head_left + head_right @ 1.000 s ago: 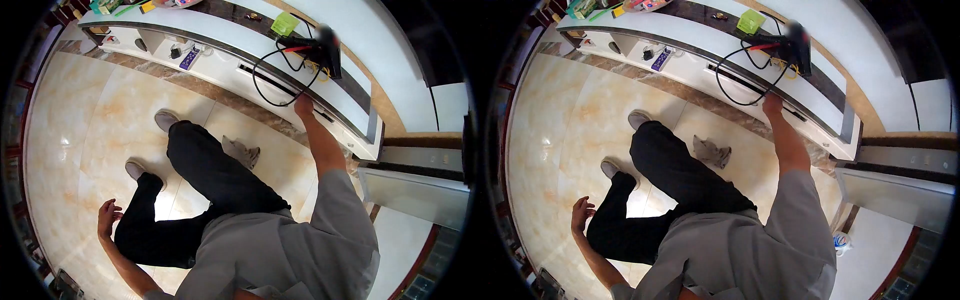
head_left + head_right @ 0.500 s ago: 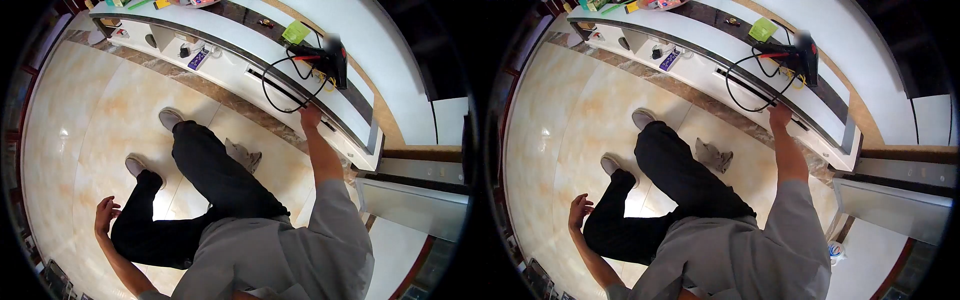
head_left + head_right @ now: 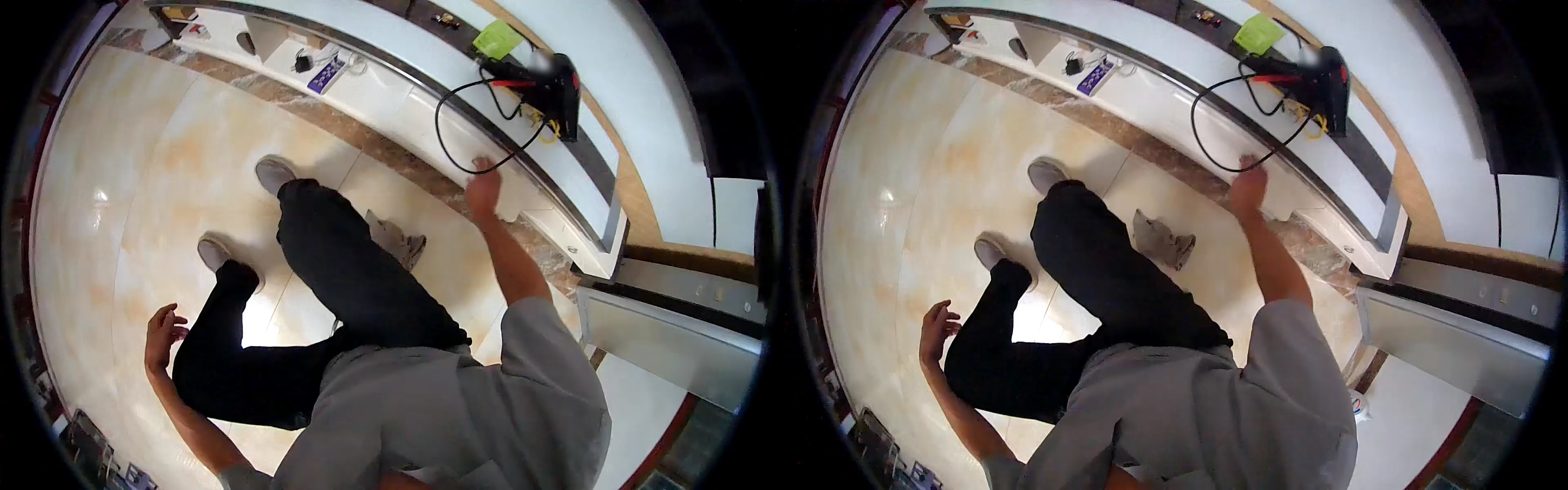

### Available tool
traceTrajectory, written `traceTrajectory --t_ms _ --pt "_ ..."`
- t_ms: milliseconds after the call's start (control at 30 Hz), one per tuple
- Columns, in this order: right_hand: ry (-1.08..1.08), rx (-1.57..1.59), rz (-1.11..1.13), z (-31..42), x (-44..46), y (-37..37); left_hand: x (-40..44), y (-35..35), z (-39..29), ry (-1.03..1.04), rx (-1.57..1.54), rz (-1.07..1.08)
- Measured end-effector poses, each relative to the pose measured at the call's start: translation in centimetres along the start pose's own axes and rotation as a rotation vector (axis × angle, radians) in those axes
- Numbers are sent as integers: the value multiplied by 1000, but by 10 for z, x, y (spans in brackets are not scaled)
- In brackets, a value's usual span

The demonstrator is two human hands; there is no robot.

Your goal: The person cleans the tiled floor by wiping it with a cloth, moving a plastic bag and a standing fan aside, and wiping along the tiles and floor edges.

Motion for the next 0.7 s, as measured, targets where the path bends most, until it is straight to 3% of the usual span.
traceTrajectory --t_ms 100,167,233,267,333,367,433,500,567,700 --pt "-190 443 488 84 -86 82 -1 -3 8 -24 -47 7" --pt "-299 474 698 139 -141 128 0 -11 19 -59 -45 -31" --pt "-148 445 772 162 -162 101 -7 -23 28 -50 -34 -139" --pt "-179 449 771 176 -174 96 -14 -26 29 -53 -48 -166" --pt "-251 140 586 197 -179 87 -42 -37 19 4 364 -425" --pt "-291 142 588 208 -176 106 -56 -38 26 -21 350 -453" --pt "-144 339 902 208 -179 179 -91 -31 26 114 409 -579" --pt "-188 411 873 219 -138 145 -123 -18 36 126 179 -656" --pt "-232 477 835 224 -91 106 -148 -14 54 338 -97 -747" --pt "-113 690 774 216 -16 74 -154 6 88 535 -497 -717"
Point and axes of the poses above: each hand's wrist, its own x-axis towards the middle knuckle, its own y-axis out of the palm, z = x × y, the point moved 7 cm from there along x, towards the middle knuckle, and after that the axes turned 13 degrees about -x, right-handed, at the moved point
